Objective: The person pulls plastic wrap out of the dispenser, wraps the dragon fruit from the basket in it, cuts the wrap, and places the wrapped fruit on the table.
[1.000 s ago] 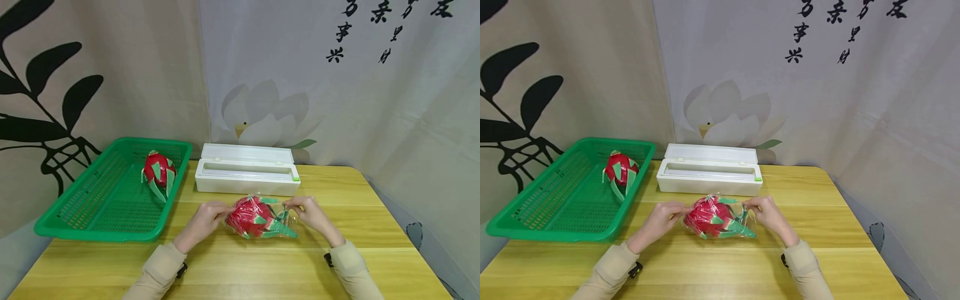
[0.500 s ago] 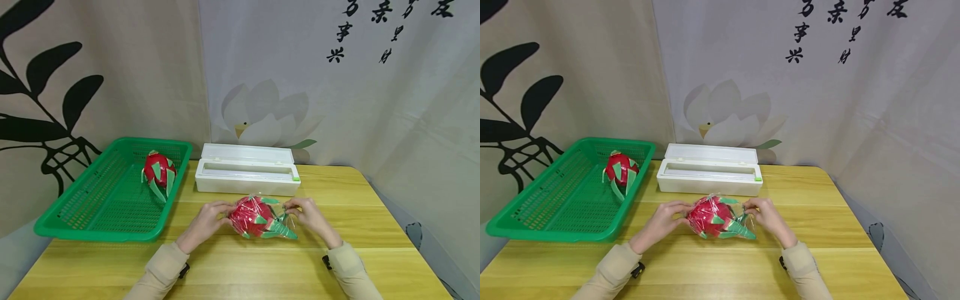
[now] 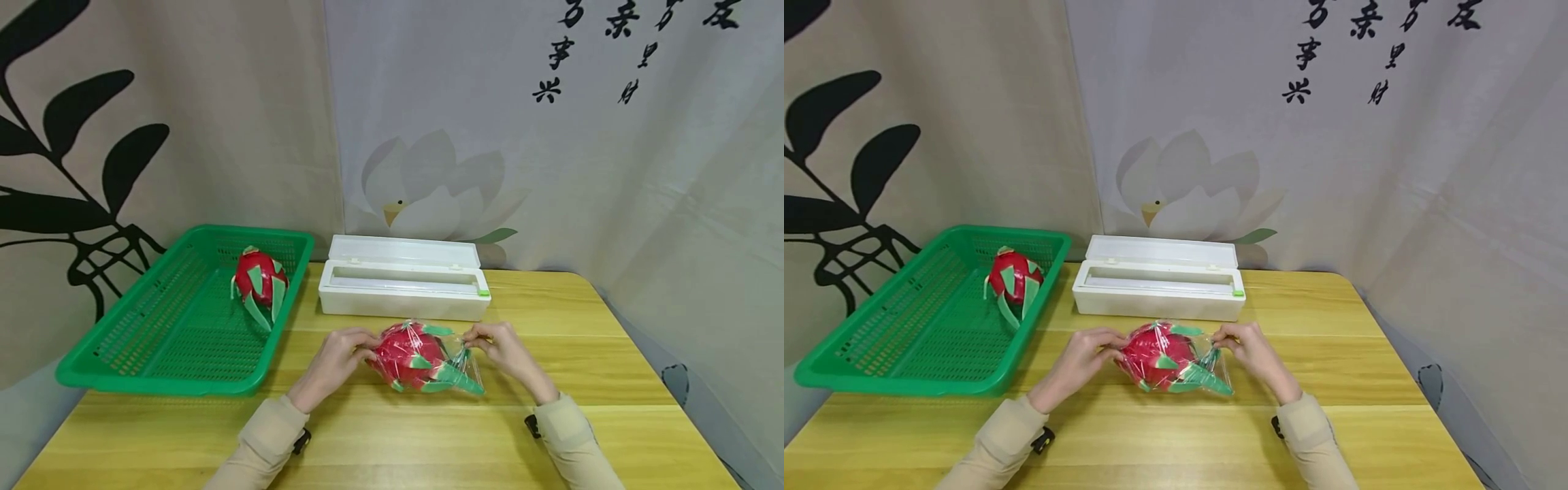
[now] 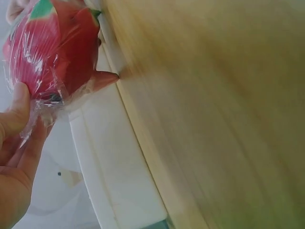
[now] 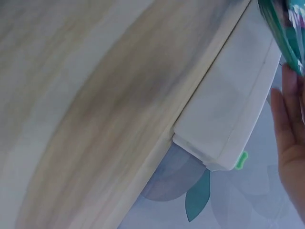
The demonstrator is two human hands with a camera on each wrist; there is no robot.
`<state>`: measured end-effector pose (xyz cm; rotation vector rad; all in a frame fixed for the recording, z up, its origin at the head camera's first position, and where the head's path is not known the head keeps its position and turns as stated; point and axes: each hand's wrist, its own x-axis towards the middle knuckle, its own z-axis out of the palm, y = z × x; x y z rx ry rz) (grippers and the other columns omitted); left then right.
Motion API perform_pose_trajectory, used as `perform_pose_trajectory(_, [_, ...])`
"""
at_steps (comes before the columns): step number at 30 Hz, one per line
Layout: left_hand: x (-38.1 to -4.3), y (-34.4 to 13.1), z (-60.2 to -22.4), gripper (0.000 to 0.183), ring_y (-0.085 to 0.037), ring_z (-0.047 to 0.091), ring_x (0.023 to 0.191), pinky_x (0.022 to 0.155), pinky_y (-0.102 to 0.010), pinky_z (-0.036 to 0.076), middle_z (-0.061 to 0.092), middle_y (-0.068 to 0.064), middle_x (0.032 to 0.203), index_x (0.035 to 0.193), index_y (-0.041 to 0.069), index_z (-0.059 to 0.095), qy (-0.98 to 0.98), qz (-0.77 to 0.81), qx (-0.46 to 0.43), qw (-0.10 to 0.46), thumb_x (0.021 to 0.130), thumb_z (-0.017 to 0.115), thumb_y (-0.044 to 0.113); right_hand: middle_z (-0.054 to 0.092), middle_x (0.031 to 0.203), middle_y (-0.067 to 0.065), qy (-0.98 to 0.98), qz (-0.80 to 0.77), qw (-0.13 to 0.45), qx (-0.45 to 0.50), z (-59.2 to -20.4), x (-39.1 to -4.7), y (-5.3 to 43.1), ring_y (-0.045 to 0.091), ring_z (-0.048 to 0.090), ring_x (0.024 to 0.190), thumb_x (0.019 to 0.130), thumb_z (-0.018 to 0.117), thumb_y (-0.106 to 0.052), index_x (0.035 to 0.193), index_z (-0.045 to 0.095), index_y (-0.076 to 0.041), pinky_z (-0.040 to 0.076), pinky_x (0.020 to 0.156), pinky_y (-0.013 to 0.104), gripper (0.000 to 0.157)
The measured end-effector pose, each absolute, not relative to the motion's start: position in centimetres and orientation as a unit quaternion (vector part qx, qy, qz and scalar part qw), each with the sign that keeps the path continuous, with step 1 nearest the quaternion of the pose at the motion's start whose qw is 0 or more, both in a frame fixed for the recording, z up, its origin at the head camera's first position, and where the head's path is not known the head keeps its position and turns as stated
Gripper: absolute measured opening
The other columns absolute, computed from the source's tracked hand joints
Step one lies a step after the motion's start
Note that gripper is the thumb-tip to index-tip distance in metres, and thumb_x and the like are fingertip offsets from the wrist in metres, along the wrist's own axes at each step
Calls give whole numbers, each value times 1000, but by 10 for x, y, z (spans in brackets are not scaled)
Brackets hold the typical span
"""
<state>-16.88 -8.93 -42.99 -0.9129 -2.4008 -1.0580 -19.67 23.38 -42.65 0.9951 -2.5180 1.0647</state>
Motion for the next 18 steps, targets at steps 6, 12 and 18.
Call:
perform_pose_trajectory(6, [-170, -87, -428, 17, -20, 72, 89, 77, -19, 56, 74, -10, 95, 93, 3, 74, -853, -372, -319, 179, 76, 74, 5, 73, 89, 18, -872, 358, 61, 328, -425, -193, 238, 28, 71, 82, 80, 65, 10, 88, 71, 2, 59, 74, 27, 13])
perform_pose_trajectory(12, [-171, -86, -427, 15, -20, 71, 91, 79, -20, 56, 74, -9, 96, 91, 4, 74, -860, -360, -317, 174, 76, 74, 5, 71, 107, 15, -881, 311, 6, 356, -420, -191, 250, 31, 67, 98, 81, 68, 3, 108, 67, 1, 56, 85, 41, 27])
perform_pose_trajectory(18, [-172, -88, -425, 18, -21, 71, 93, 80, -25, 57, 73, -10, 101, 93, 3, 74, -866, -343, -327, 160, 78, 76, 12, 71, 101, 12, -886, 304, 2, 349, -428, -193, 249, 26, 70, 91, 77, 73, 2, 108, 62, -1, 57, 81, 42, 33])
